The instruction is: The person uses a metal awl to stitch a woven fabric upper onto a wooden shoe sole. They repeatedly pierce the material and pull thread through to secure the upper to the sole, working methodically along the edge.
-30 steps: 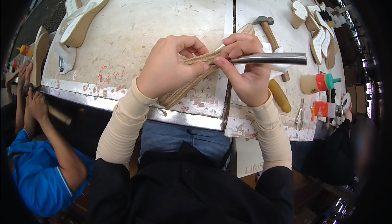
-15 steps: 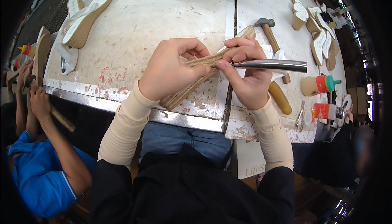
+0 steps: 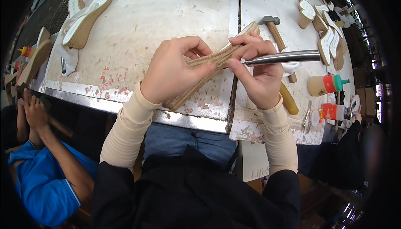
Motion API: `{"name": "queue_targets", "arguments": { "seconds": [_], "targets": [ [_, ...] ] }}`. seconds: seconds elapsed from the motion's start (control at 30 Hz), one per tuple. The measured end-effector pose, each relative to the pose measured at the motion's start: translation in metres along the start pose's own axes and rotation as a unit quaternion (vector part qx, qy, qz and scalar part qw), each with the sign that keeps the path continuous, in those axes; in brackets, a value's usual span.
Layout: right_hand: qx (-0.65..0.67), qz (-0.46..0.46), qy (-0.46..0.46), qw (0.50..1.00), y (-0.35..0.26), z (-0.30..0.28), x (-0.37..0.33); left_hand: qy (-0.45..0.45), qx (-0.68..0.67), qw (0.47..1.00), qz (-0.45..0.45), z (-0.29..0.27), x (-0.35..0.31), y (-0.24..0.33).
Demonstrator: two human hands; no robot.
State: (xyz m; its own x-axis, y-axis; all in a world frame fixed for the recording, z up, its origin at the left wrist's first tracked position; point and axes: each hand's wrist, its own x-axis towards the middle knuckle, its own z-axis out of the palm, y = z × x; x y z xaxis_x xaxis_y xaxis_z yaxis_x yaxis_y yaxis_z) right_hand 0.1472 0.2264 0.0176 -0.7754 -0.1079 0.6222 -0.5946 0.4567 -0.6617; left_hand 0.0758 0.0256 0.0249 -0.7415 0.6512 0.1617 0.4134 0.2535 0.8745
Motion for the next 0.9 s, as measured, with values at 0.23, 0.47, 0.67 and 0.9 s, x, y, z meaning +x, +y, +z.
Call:
{"name": "queue_targets", "arguments": {
  "seconds": [0.23,0.47,0.67,0.9],
  "targets": [
    [-0.086,-0.043,-0.013,0.995,-0.002,0.002,-0.001,0.014,-0.009,0.999,0.047,0.003,-0.001,-0.003],
    [-0.073,-0.036,0.01,0.997,-0.001,0.005,-0.001,0.026,0.024,0.997,0.065,0.005,0.001,-0.007],
    [-0.068,-0.018,0.028,0.997,0.0,0.009,-0.001,-0.012,0.015,0.999,0.025,0.002,0.001,-0.001],
    [0.002,0.012,0.033,0.999,0.0,0.005,-0.002,-0.009,-0.026,1.0,-0.001,0.002,0.003,0.003]
  ]
}}
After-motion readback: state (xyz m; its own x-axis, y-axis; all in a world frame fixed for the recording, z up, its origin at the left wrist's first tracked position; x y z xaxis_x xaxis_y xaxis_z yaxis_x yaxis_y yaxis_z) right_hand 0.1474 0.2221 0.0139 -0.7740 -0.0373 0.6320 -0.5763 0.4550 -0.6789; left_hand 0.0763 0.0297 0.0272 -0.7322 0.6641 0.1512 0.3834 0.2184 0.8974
